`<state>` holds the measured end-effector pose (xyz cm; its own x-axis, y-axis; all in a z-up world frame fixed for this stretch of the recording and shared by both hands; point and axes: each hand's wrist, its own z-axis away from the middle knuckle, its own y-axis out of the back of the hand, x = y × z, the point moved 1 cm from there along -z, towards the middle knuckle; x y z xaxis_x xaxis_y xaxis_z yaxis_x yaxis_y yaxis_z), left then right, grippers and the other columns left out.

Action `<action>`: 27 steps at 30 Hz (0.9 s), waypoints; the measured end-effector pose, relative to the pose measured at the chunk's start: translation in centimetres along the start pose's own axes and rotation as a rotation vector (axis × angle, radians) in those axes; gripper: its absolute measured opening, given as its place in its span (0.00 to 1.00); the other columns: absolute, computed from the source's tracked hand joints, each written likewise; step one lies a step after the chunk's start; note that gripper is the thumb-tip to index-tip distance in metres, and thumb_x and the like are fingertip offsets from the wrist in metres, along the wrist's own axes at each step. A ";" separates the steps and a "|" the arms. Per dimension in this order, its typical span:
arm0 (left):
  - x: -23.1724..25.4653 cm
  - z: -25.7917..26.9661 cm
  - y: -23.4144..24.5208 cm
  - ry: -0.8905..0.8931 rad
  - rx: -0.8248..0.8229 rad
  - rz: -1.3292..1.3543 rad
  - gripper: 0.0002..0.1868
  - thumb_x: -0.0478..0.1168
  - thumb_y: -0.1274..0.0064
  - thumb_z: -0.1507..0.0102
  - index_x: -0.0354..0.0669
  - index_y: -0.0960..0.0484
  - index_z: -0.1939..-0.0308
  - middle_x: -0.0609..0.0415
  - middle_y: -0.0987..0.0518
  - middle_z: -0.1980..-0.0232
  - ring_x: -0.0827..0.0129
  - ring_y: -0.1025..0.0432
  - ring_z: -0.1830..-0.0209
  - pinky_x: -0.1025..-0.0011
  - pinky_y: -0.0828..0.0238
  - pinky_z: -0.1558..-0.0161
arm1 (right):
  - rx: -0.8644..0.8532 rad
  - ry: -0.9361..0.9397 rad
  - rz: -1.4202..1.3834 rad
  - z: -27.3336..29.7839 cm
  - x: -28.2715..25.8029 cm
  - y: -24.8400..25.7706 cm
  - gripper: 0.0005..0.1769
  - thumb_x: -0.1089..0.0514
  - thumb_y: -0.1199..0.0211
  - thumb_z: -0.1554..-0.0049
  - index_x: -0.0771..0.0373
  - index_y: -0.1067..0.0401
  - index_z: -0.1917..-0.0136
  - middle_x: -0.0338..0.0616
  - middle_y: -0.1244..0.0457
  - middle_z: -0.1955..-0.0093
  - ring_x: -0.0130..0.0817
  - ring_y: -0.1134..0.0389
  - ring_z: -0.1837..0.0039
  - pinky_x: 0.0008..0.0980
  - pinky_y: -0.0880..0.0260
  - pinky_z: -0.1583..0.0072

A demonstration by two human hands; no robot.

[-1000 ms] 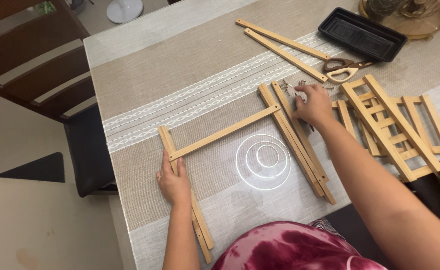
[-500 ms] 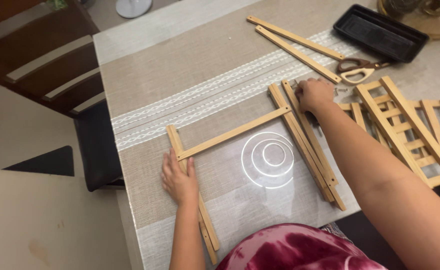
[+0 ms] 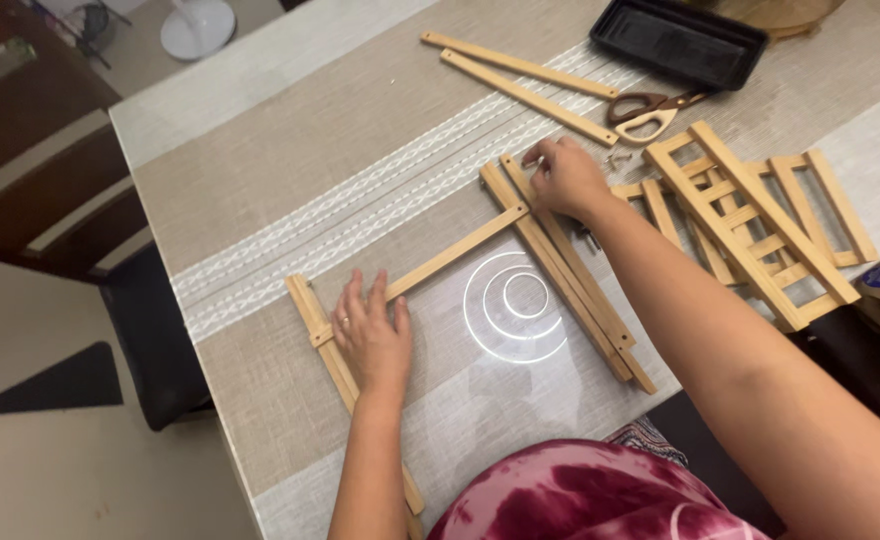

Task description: The person assembles a wooden frame by aligning multiple wooden slats and inserting screws into pre-drilled holes. They use a manual screwdriver to tighten the screws and secure the frame components together on a table.

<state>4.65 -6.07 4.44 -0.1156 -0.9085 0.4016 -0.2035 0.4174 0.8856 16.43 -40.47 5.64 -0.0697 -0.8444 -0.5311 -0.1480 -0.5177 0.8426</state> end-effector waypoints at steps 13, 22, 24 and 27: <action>9.8 -5.2 -4.3 -0.134 -0.252 0.143 0.23 0.48 0.49 0.33 0.54 0.24 0.34 0.53 0.32 0.27 0.57 0.43 0.24 0.49 0.59 0.23 | -0.261 -0.086 -0.328 2.3 -0.4 0.5 0.12 0.58 0.36 0.42 0.57 0.21 0.44 0.43 0.28 0.49 0.36 0.25 0.50 0.36 0.24 0.46; 13.0 -7.5 -8.8 -0.058 -0.340 0.153 0.24 0.45 0.44 0.35 0.50 0.24 0.35 0.52 0.24 0.38 0.57 0.34 0.33 0.51 0.49 0.27 | -0.168 0.170 -0.284 3.4 -0.5 -0.4 0.10 0.59 0.35 0.43 0.63 0.26 0.48 0.50 0.30 0.51 0.47 0.28 0.48 0.41 0.28 0.46; 13.1 -7.4 -9.2 -0.050 -0.326 0.173 0.22 0.43 0.45 0.35 0.49 0.22 0.36 0.52 0.21 0.43 0.58 0.31 0.37 0.52 0.46 0.28 | -0.151 0.344 -0.231 3.3 -0.6 0.2 0.08 0.59 0.34 0.43 0.63 0.25 0.51 0.50 0.31 0.52 0.48 0.29 0.47 0.42 0.28 0.45; 13.1 -7.7 -9.3 -0.070 -0.248 0.232 0.17 0.41 0.47 0.33 0.48 0.19 0.40 0.52 0.20 0.46 0.59 0.29 0.41 0.53 0.42 0.32 | -0.149 0.468 -0.192 2.5 -0.5 0.9 0.07 0.59 0.35 0.44 0.61 0.24 0.52 0.49 0.32 0.51 0.48 0.29 0.47 0.42 0.28 0.45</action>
<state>12.54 -21.95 3.29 -0.1988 -0.7826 0.5899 0.0775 0.5875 0.8055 13.91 -40.17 6.42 0.3979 -0.6856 -0.6096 0.0293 -0.6546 0.7554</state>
